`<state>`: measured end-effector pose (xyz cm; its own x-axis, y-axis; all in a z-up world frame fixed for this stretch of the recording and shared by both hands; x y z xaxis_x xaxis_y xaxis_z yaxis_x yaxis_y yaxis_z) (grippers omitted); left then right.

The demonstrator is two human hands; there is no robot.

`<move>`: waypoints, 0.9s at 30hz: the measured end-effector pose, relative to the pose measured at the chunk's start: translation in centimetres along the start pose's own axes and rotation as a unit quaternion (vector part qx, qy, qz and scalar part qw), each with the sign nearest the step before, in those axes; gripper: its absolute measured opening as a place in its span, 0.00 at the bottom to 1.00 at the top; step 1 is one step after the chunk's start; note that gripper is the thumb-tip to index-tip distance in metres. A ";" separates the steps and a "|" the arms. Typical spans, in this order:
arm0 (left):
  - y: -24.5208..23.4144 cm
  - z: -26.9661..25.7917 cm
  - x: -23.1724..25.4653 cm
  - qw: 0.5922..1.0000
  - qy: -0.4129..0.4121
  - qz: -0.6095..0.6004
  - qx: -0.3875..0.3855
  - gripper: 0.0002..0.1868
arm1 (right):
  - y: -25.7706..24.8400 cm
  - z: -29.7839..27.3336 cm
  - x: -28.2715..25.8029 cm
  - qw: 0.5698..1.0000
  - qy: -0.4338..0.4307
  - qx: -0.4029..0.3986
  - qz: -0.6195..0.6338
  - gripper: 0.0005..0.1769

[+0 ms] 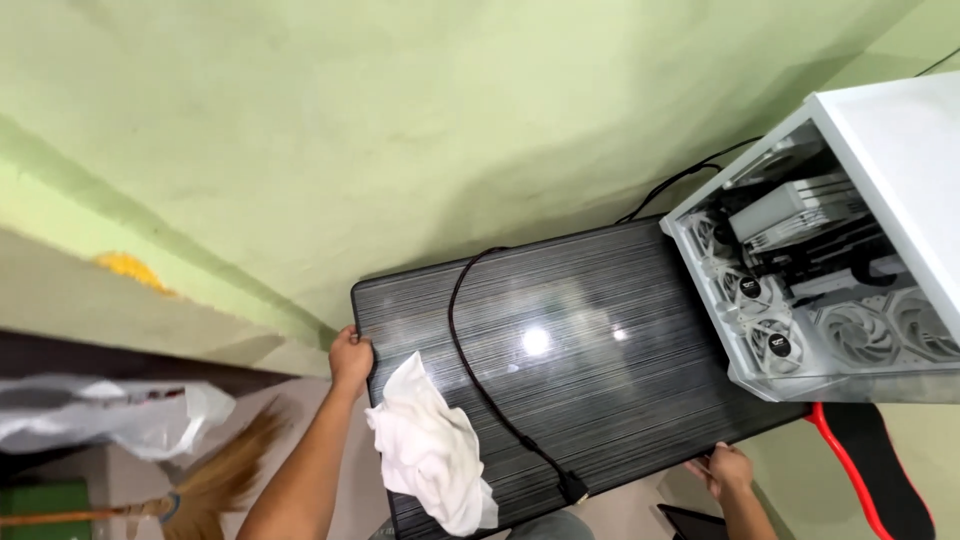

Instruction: Connecting cables and installing the side panel of a desktop computer case.

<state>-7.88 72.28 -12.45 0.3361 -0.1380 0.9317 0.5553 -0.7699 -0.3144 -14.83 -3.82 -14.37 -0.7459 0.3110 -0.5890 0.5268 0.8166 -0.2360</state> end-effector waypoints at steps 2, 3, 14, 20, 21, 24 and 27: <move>-0.1 1.1 0.4 1.000 0.011 0.018 -0.016 0.16 | -0.3 0.1 0.6 1.000 -0.006 0.001 -0.002 0.19; 0.0 1.9 0.8 0.999 0.026 0.033 -0.022 0.17 | 0.2 0.6 0.3 1.000 -0.016 -0.008 -0.005 0.19; -0.2 1.4 -1.7 0.987 0.082 0.112 -0.085 0.19 | -2.4 1.4 0.5 0.999 0.044 -0.023 0.020 0.19; 1.3 -1.4 -0.9 0.996 0.033 0.085 -0.010 0.23 | -0.9 -0.1 0.6 0.998 0.025 0.013 0.063 0.14; 1.3 -1.9 -0.4 0.999 0.013 0.034 0.012 0.22 | -0.6 -1.0 0.2 0.998 0.017 0.023 0.054 0.15; 1.1 -2.0 0.2 1.000 0.014 -0.015 0.005 0.22 | 0.1 -2.1 -0.5 0.998 0.005 0.036 0.044 0.14; 1.6 -0.8 -1.9 1.000 0.012 -0.017 0.002 0.22 | 0.9 -1.6 0.0 0.998 -0.014 0.011 0.053 0.18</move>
<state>-8.17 70.81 -14.55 0.2986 -0.1257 0.9461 0.5689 -0.7725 -0.2822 -15.03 -2.27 -13.32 -0.6738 0.3813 -0.6330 0.6116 0.7684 -0.1882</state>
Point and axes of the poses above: each hand's wrist, its own z-axis towards the middle knuckle, its own y-axis out of the palm, x = y × z, the point moved 2 cm from there along z, towards the middle knuckle, and after that the axes turned 9 degrees about y, right-handed, at the moved point
